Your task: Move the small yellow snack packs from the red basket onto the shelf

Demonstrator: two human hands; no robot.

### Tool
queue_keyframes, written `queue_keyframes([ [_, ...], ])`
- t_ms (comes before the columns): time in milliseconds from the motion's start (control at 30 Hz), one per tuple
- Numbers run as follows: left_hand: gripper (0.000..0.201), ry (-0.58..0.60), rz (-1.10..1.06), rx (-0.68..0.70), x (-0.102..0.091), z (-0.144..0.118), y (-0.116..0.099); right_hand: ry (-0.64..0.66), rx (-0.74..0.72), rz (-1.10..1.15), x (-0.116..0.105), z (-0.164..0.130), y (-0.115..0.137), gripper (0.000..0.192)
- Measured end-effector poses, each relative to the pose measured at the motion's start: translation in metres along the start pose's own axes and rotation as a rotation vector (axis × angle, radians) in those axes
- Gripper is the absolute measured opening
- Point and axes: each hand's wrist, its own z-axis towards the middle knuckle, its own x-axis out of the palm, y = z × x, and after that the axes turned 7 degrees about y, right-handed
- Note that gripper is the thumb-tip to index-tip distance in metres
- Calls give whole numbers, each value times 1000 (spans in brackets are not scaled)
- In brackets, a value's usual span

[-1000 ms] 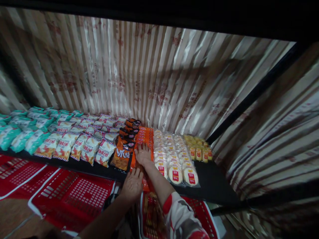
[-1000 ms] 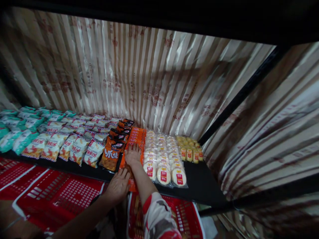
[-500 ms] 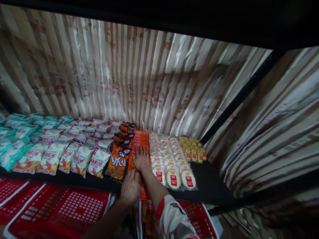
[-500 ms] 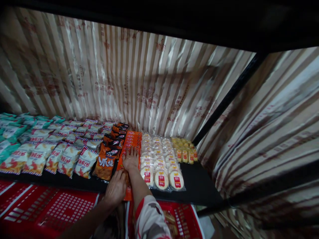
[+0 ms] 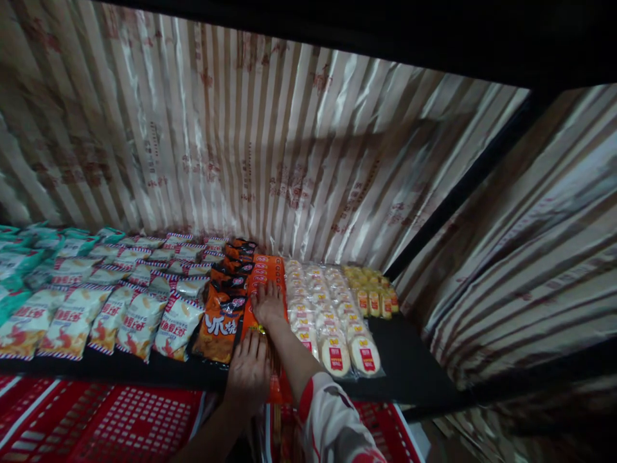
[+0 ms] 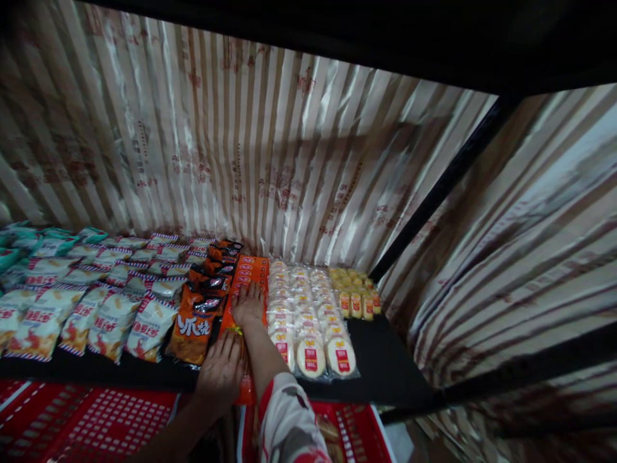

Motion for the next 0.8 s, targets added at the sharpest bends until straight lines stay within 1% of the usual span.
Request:
queue_keyframes([
  [133, 41, 128, -15, -10, -14, 7, -5, -13, 18, 19, 6, 2, -1, 58],
  [267, 39, 241, -48, -31, -30, 15, -8, 21, -2, 46, -5, 2, 1, 56],
  [333, 39, 285, -52, -32, -37, 18, -10, -41, -35, 80, -15, -3, 1, 54],
  [433, 43, 328, -38, -23, -44, 20, -11, -224, -44, 134, -26, -25, -9, 53],
  [533, 45, 355, -29, -10, -49, 21, -11, -426, -18, 163, -26, -65, -38, 50],
  [567, 44, 361, -28, -3, -50, 21, -11, -481, -14, 171, -24, -81, -52, 50],
  [633, 42, 370, -25, 3, -53, 21, -11, -600, 42, 175, -16, -112, -84, 50],
  [733, 40, 402, -17, -13, -59, 23, -13, -739, 166, 124, -2, -147, -137, 53],
  [800, 39, 440, -15, -28, -61, 24, -15, -792, 274, 101, 7, -159, -167, 59],
])
